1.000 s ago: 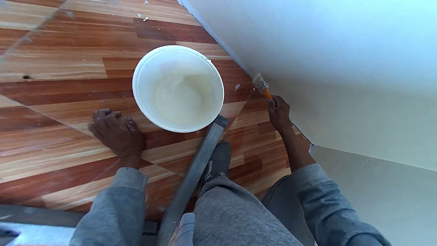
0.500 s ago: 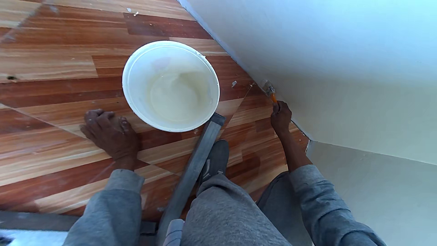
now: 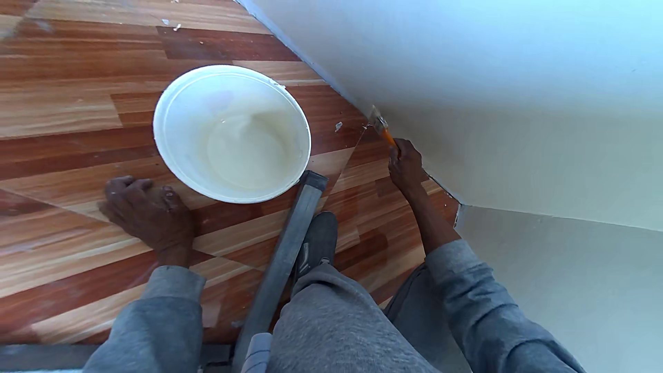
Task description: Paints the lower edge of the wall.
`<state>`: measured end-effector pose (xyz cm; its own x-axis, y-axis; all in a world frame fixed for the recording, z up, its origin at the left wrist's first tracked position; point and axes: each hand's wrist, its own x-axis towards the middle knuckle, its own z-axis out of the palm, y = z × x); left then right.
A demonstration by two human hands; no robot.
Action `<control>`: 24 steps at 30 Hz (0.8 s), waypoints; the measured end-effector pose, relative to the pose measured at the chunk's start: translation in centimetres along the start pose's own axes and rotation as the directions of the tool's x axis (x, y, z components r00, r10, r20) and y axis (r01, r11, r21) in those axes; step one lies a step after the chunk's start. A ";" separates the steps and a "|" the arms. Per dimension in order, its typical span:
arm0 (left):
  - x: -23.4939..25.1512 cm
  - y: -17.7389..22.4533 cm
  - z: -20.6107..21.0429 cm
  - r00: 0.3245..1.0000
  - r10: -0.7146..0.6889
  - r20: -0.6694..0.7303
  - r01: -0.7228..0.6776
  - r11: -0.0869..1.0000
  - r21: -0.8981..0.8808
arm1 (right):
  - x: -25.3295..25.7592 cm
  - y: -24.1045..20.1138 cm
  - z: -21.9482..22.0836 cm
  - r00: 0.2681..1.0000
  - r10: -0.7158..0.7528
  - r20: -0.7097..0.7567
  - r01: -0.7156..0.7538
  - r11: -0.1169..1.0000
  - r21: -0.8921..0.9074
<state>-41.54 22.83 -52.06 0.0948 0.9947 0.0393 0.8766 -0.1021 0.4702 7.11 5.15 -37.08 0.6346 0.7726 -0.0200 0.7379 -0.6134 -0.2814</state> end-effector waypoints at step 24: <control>-0.3 0.0 0.5 1.000 -0.002 -0.010 0.003 0.994 0.110 | 0.0 -27.0 -1.0 0.616 -0.674 0.408 0.721 0.691 0.052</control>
<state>-41.32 22.51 -52.51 0.0883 0.9950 0.0475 0.9233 -0.0996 0.3709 -12.60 21.50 -28.56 -0.2005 0.9560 -0.2143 0.9553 0.1423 -0.2591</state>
